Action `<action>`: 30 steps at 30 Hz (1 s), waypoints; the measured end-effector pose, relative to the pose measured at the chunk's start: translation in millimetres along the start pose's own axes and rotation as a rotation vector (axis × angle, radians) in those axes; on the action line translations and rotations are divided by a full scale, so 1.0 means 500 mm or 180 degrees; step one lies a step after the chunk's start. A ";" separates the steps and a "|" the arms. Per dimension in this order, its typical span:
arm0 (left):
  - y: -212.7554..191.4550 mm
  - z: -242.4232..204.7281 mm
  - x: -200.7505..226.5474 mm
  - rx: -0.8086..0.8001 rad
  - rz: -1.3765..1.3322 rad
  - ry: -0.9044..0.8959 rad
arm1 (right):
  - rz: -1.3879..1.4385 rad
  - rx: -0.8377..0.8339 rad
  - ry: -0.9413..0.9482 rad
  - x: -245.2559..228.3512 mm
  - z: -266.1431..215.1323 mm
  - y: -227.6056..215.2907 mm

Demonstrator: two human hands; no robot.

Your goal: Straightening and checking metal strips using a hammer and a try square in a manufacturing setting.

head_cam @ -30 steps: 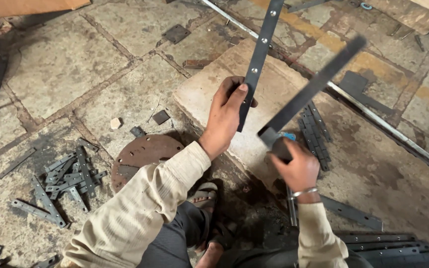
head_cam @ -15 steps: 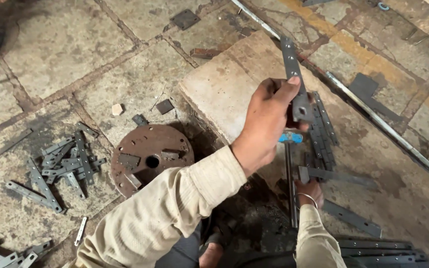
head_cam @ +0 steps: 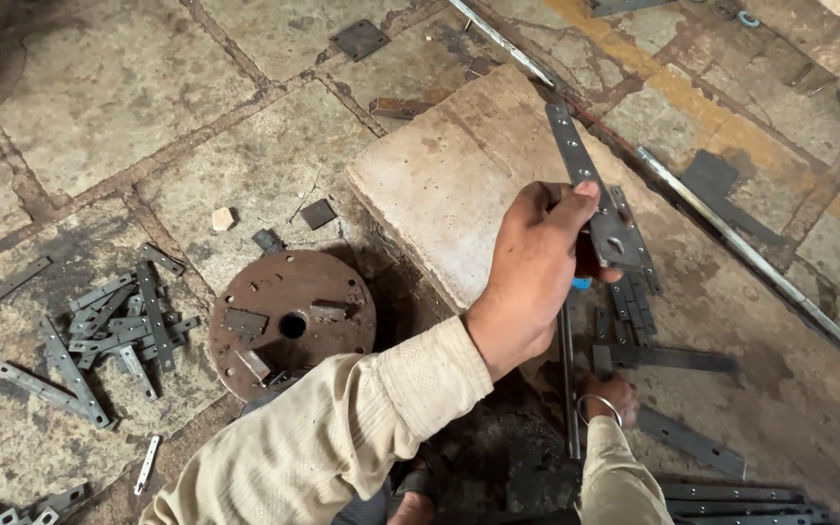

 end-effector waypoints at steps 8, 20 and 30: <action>-0.001 -0.005 -0.006 -0.0058 0.0051 -0.0016 | -0.0225 0.0004 0.0153 0.003 0.017 0.019; -0.027 -0.003 -0.004 -0.0092 0.0182 0.0005 | 0.2734 -0.0700 -0.0622 -0.217 -0.049 -0.274; -0.144 0.023 -0.072 -0.0608 0.2234 -0.1193 | 0.5115 -0.2112 -0.2099 -0.339 -0.342 -0.561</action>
Point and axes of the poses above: each hand's wrist, its own z-axis towards the middle knuckle, its own y-axis out of the palm, x = y × z, the point moved 6 cm from there along z, towards the middle knuckle, and after that the axes turned 8 degrees about -z, right-handed, at the moved point
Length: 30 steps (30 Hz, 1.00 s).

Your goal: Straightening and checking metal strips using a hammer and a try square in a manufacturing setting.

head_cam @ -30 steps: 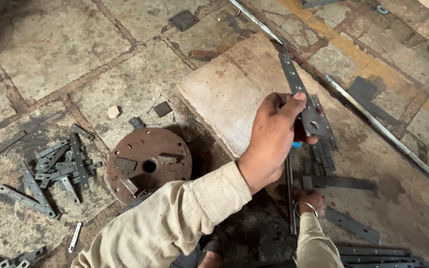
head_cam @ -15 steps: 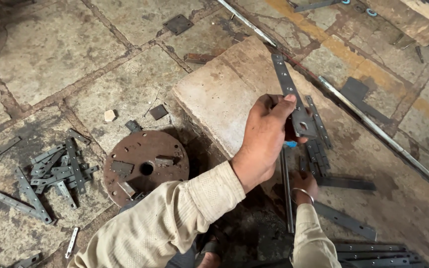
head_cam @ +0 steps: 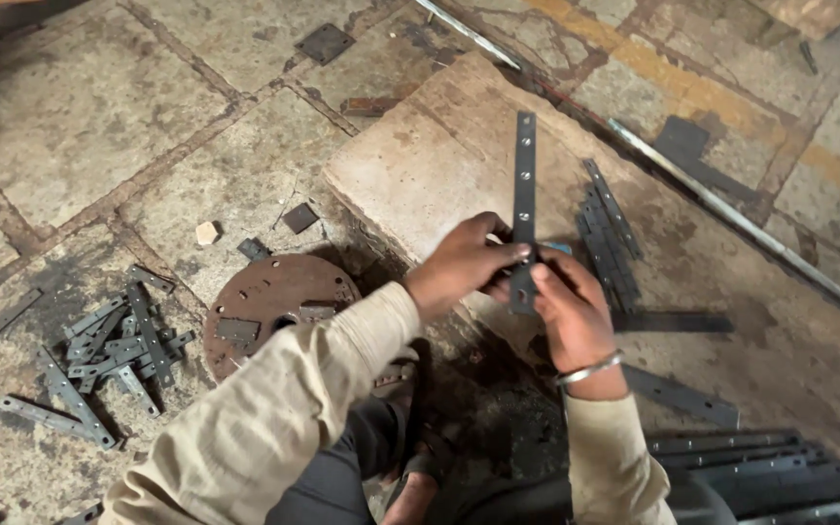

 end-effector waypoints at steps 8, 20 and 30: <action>-0.021 0.005 0.085 -0.0040 0.4975 0.0905 | -0.2596 0.0361 -0.0579 0.048 0.019 -0.054; -0.330 0.151 -0.340 -0.0799 0.4534 -0.0405 | -0.4814 0.0474 -0.1260 0.275 0.147 -0.164; -0.384 0.172 -0.615 0.1268 0.3061 0.0303 | -0.5769 0.1620 0.1151 0.634 0.020 -0.466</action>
Point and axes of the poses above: each hand's wrist, its own z-axis towards the middle knuckle, its own y-axis out of the palm, x = y × z, the point moved 6 cm from there along z, towards the middle knuckle, and after that the axes turned 8 degrees about -z, right-handed, at the moved point
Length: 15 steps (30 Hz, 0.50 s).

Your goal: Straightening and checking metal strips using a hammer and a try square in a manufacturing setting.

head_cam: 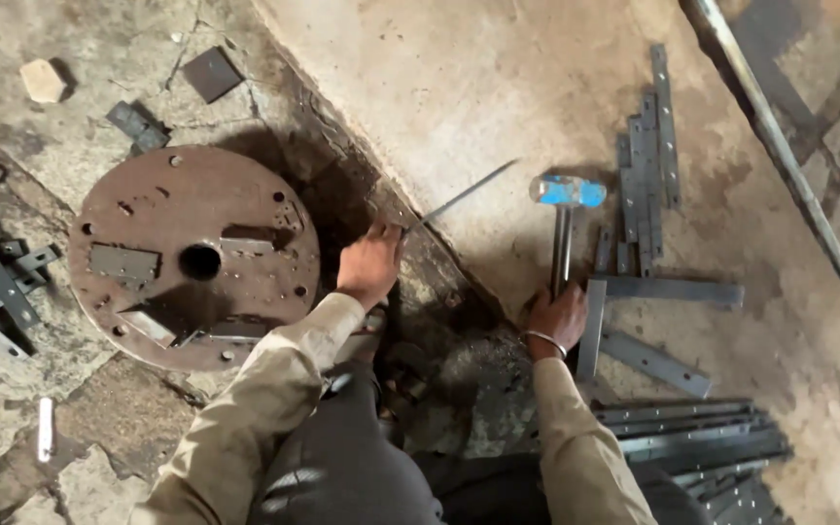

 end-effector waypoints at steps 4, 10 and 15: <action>0.028 0.011 -0.012 -0.0155 0.0034 -0.0188 | 0.0671 -0.0463 0.0578 0.015 0.025 -0.015; 0.048 0.020 -0.031 -0.0413 0.0443 -0.0337 | 0.2056 -0.1064 0.0059 -0.085 -0.036 -0.166; 0.051 0.011 -0.032 -0.0456 0.0552 -0.0219 | 0.3599 -0.0989 -0.0255 -0.203 -0.073 -0.300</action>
Point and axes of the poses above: each hand's wrist, its own z-axis towards the middle knuckle, its own y-axis out of the palm, x = y × z, the point moved 6 cm from there along z, towards the middle knuckle, and after that the axes turned 8 degrees about -z, right-handed, at the moved point
